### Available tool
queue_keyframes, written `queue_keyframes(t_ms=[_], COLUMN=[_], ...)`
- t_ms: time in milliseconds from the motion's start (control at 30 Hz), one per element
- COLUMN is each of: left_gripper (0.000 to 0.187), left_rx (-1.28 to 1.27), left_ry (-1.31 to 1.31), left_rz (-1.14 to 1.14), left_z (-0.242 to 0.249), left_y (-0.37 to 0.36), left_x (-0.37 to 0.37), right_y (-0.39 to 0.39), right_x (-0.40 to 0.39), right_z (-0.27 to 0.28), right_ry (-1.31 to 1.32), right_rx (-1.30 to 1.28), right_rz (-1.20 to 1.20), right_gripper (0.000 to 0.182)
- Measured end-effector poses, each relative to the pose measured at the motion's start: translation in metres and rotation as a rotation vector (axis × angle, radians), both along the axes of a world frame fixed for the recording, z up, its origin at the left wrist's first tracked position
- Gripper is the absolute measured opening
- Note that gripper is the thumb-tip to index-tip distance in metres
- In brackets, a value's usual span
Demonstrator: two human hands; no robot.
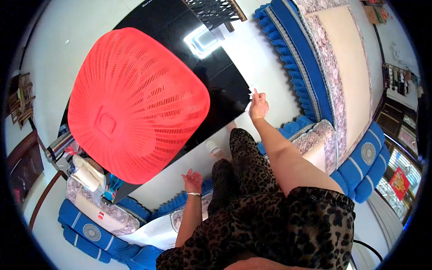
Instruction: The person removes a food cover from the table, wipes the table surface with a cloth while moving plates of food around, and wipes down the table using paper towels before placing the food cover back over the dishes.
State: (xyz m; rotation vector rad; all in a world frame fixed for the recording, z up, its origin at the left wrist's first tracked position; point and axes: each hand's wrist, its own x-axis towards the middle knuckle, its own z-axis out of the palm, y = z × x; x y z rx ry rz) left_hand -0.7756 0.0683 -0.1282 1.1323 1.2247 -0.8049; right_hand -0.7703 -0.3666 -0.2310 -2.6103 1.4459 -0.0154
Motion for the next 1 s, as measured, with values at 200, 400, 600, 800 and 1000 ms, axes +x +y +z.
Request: queue_keyframes(t_ms=[200, 400, 600, 800, 1000], left_gripper=[0.059, 0.046, 0.04, 0.046, 0.026], left_rx=[0.016, 0.023, -0.249, -0.403, -0.051], left_ry=[-0.046, -0.167, -0.54, -0.755, -1.163], left_rz=[-0.104, -0.662, -0.897, -0.953, -0.873], left_z=[0.051, 0.139, 0.238, 0.297, 0.33], left_y=[0.032, 0.013, -0.042, -0.073, -0.088], left_x=[-0.012, -0.014, -0.007, -0.002, 0.0], right_y=[0.034, 0.074, 0.114, 0.159, 0.176], right_x=[-0.117, -0.116, -0.069, -0.078, -0.1], right_z=[-0.009, 0.098, 0.296, 0.355, 0.414], right_ry=[0.043, -0.78, -1.211, -0.868, -0.567], right_rx=[0.24, 1.607, 2.476, 2.587, 2.464], right_rz=[-0.355, -1.017, -0.677, -0.49, -0.57], right_gripper=[0.025, 0.02, 0.015, 0.016, 0.025])
